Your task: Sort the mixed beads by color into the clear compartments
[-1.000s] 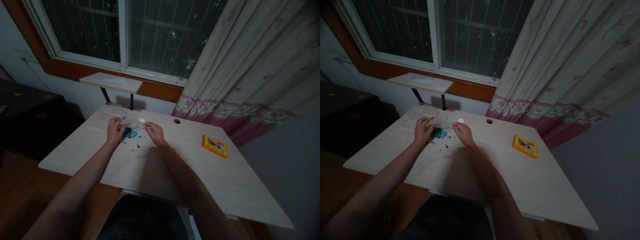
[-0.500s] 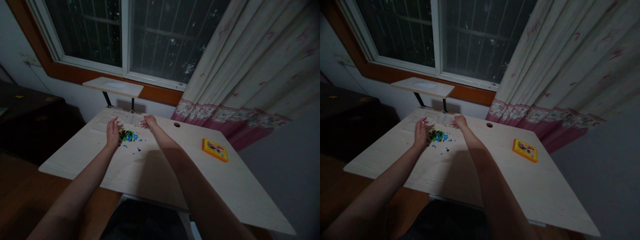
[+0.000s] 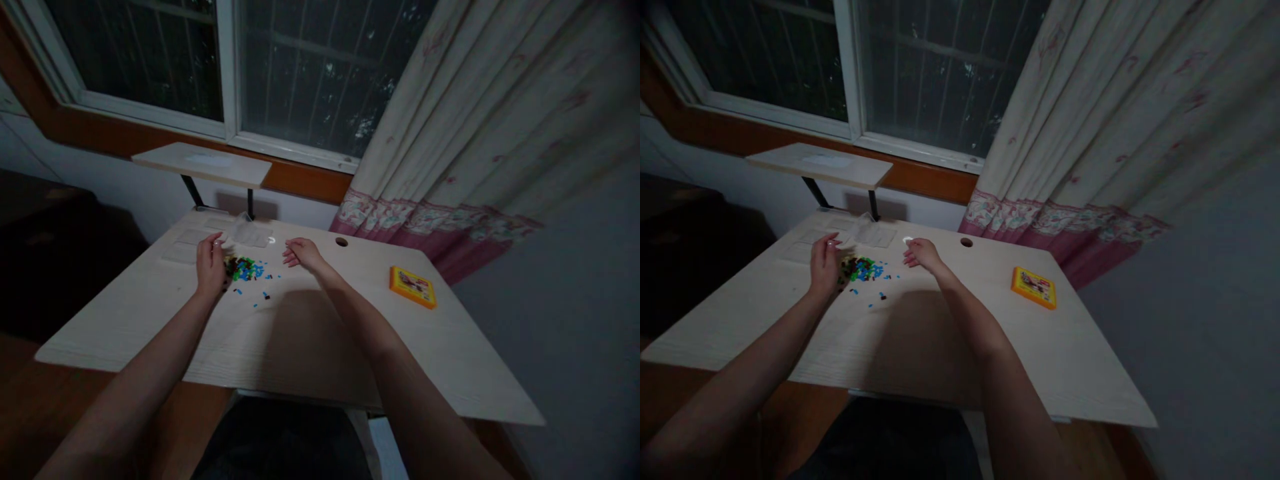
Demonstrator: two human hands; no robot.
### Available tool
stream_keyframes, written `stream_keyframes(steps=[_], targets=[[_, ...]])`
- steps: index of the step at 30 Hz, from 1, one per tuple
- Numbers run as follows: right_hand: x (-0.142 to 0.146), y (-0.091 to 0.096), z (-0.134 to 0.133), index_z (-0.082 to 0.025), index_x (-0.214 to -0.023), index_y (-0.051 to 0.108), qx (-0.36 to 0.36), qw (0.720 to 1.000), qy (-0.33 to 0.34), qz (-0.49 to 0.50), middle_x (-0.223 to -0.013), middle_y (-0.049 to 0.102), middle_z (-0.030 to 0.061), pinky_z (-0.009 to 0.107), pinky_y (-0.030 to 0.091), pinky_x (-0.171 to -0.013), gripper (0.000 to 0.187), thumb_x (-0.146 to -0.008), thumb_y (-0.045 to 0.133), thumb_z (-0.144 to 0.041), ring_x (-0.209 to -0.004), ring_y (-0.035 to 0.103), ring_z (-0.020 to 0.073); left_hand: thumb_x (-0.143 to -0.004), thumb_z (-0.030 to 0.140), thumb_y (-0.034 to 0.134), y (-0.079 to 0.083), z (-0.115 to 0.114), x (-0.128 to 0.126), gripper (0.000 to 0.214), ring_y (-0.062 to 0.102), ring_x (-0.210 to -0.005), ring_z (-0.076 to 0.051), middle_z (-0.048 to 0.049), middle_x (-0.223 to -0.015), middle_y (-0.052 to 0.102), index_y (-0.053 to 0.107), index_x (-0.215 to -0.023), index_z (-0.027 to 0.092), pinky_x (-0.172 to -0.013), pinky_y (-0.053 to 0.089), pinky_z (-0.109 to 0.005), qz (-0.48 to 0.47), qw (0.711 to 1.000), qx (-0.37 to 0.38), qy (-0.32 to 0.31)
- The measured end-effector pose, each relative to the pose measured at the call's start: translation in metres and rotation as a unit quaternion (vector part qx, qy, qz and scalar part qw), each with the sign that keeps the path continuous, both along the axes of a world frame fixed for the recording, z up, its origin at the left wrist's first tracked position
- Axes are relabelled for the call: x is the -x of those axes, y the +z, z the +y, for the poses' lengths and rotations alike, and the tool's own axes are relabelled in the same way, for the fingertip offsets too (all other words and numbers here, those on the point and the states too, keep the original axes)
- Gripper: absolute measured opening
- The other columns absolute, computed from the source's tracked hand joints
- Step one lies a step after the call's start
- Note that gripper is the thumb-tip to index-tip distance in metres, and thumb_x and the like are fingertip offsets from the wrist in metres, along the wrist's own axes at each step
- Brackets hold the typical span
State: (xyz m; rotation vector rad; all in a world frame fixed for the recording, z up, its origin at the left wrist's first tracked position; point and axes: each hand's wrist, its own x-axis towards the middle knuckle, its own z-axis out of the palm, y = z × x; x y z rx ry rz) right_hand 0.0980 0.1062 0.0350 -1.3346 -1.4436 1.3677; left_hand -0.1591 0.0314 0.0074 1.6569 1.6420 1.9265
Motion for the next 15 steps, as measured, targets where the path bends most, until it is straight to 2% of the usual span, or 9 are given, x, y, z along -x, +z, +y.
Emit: stream_keyframes(steps=[2, 4, 5, 7, 8, 9, 11, 15], targets=[[-0.047, 0.003, -0.023, -0.019, -0.1, 0.064, -0.114, 0.989, 0.05, -0.085, -0.085, 0.072, 0.0063, 0.033, 0.059, -0.065, 0.02, -0.09, 0.058, -0.035, -0.068, 0.069, 0.0158, -0.099, 0.039, 0.039, 0.0, 0.0, -0.002, 0.035, 0.056, -0.108, -0.021, -0.0076, -0.108, 0.06, 0.059, -0.121, 0.021, -0.101, 0.044, -0.038, 0.003, 1.0, 0.0, -0.003], [-0.103, 0.009, -0.051, -0.022, -0.099, 0.07, -0.231, 0.941, 0.047, -0.242, -0.102, 0.072, 0.009, 0.043, 0.055, -0.089, 0.021, -0.083, 0.065, -0.034, -0.095, 0.069, 0.021, -0.098, 0.039, 0.04, 0.0, -0.001, -0.004, 0.036, 0.057, -0.106, -0.02, -0.0078, -0.108, 0.06, 0.058, -0.123, 0.021, -0.099, 0.045, -0.038, 0.004, 1.0, 0.002, -0.014], [-0.132, 0.014, -0.065, -0.024, -0.101, 0.071, -0.272, 0.904, -0.005, -0.331, -0.113, 0.069, 0.0097, 0.048, 0.049, -0.099, 0.024, -0.079, 0.069, -0.035, -0.11, 0.063, 0.0241, -0.097, 0.038, 0.042, 0.0, -0.002, -0.005, 0.035, 0.057, -0.105, -0.02, -0.0078, -0.108, 0.059, 0.058, -0.123, 0.021, -0.099, 0.046, -0.038, 0.009, 1.0, -0.001, -0.017], [-0.188, 0.023, -0.093, -0.029, -0.109, 0.07, -0.293, 0.811, -0.138, -0.488, -0.133, 0.059, 0.0102, 0.054, 0.037, -0.108, 0.034, -0.078, 0.07, -0.042, -0.129, 0.05, 0.0282, -0.095, 0.038, 0.047, 0.002, -0.004, -0.009, 0.035, 0.057, -0.101, -0.021, -0.0074, -0.107, 0.058, 0.058, -0.123, 0.022, -0.096, 0.048, -0.038, 0.025, 0.999, -0.004, -0.021], [-0.212, 0.028, -0.105, -0.027, -0.113, 0.068, -0.287, 0.794, -0.17, -0.508, -0.141, 0.052, 0.0127, 0.057, 0.031, -0.11, 0.038, -0.078, 0.07, -0.043, -0.135, 0.042, 0.0314, -0.094, 0.038, 0.049, 0.003, -0.005, -0.011, 0.034, 0.057, -0.099, -0.021, -0.0072, -0.105, 0.057, 0.059, -0.122, 0.022, -0.094, 0.049, -0.038, 0.036, 0.999, -0.004, -0.025], [-0.232, 0.032, -0.116, -0.026, -0.116, 0.067, -0.282, 0.786, -0.19, -0.516, -0.145, 0.047, 0.0142, 0.057, 0.029, -0.111, 0.04, -0.08, 0.069, -0.044, -0.139, 0.037, 0.0325, -0.093, 0.039, 0.05, 0.004, -0.006, -0.012, 0.034, 0.057, -0.096, -0.02, -0.007, -0.102, 0.056, 0.059, -0.122, 0.023, -0.092, 0.051, -0.038, 0.047, 0.998, -0.003, -0.031], [-0.26, 0.036, -0.13, -0.03, -0.122, 0.062, -0.278, 0.773, -0.214, -0.529, -0.15, 0.041, 0.0107, 0.053, 0.028, -0.114, 0.039, -0.086, 0.062, -0.045, -0.14, 0.035, 0.0292, -0.093, 0.039, 0.051, 0.005, -0.008, -0.015, 0.033, 0.057, -0.092, -0.02, -0.0066, -0.098, 0.055, 0.06, -0.12, 0.023, -0.089, 0.052, -0.038, 0.064, 0.997, -0.002, -0.041], [-0.271, 0.035, -0.14, -0.039, -0.113, 0.066, -0.287, 0.757, -0.229, -0.541, -0.147, 0.044, 0.0027, 0.046, 0.036, -0.11, 0.026, -0.089, 0.057, -0.046, -0.139, 0.037, 0.0254, -0.092, 0.037, 0.051, 0.006, -0.008, -0.016, 0.032, 0.056, -0.089, -0.02, -0.0065, -0.097, 0.055, 0.061, -0.119, 0.022, -0.089, 0.051, -0.038, 0.066, 0.997, -0.007, -0.034]])
